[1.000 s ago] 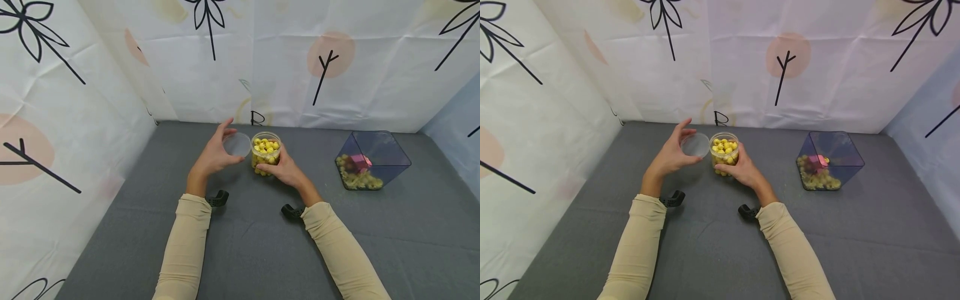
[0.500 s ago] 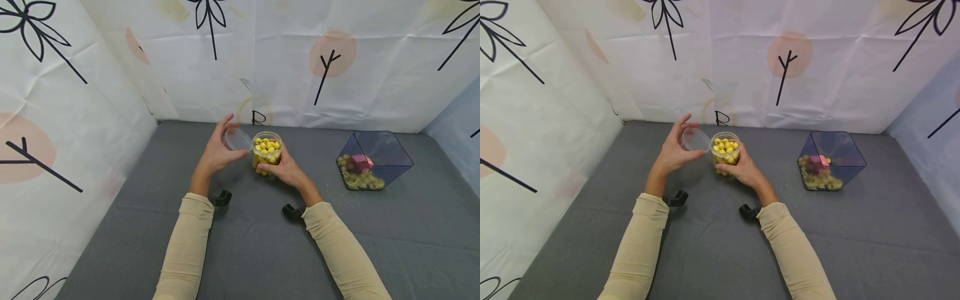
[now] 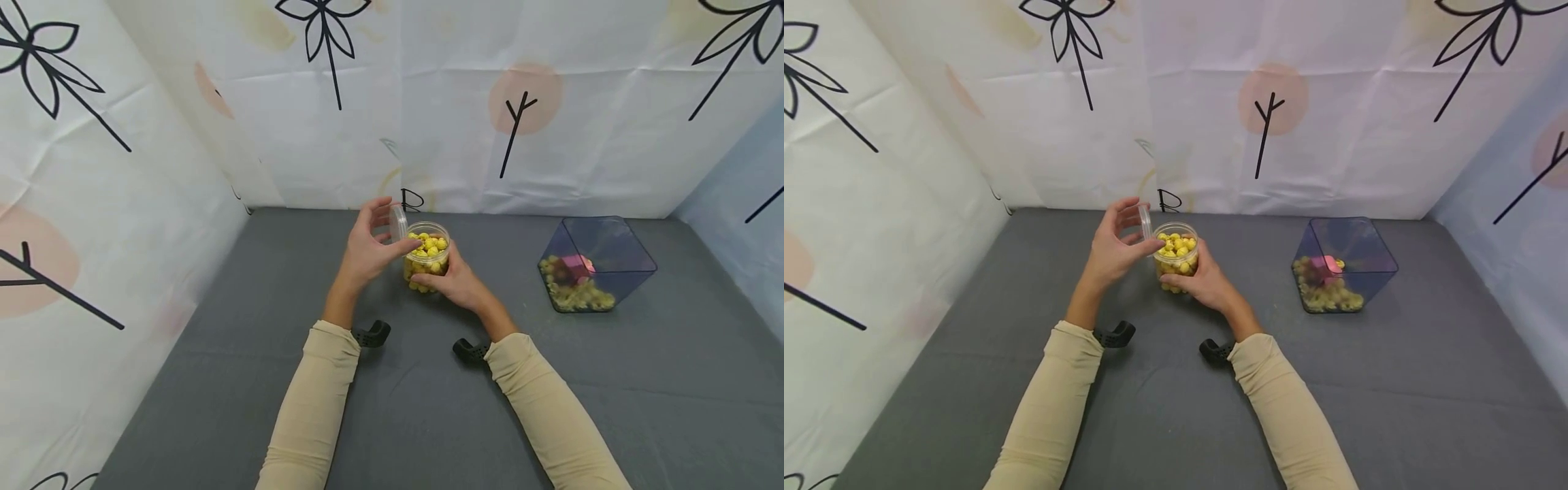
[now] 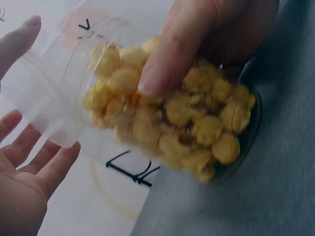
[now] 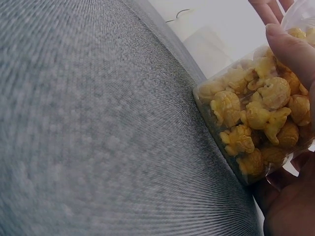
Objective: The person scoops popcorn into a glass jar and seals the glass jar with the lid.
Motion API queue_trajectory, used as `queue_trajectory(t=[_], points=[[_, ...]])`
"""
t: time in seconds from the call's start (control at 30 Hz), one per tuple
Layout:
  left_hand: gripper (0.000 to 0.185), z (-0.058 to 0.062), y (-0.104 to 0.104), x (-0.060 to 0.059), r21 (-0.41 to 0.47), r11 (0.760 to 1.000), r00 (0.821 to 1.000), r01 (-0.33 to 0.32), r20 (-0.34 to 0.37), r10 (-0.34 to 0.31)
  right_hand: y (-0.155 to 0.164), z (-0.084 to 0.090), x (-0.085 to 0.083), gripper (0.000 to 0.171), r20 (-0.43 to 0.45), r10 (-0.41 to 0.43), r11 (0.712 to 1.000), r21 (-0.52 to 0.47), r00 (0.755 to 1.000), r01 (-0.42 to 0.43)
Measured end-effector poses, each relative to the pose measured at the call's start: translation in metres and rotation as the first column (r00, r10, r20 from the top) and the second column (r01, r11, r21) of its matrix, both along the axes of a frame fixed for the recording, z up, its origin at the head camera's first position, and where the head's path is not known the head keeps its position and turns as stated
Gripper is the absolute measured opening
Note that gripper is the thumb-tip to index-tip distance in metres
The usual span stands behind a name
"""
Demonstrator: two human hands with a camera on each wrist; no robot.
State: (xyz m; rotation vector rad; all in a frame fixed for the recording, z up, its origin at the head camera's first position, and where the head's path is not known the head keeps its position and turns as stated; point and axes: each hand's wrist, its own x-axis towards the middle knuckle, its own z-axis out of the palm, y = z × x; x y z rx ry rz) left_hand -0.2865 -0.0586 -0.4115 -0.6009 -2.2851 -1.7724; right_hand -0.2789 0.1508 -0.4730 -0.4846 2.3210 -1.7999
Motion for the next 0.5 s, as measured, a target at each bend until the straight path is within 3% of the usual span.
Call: queue_trajectory(t=[0.27, 0.5], points=[[0.082, 0.009, 0.017, -0.001, -0.186, 0.982, 0.999, -0.033, 0.004, 0.034, 0.0, -0.002, 0.001, 0.088, -0.015, 0.011, 1.0, -0.001, 1.0, -0.011], [0.085, 0.013, 0.025, -0.003, -0.222, 0.975, 1.0, -0.022, -0.008, 0.021, -0.001, -0.003, 0.001, 0.087, -0.056, 0.015, 1.0, -0.012, 0.998, -0.016]])
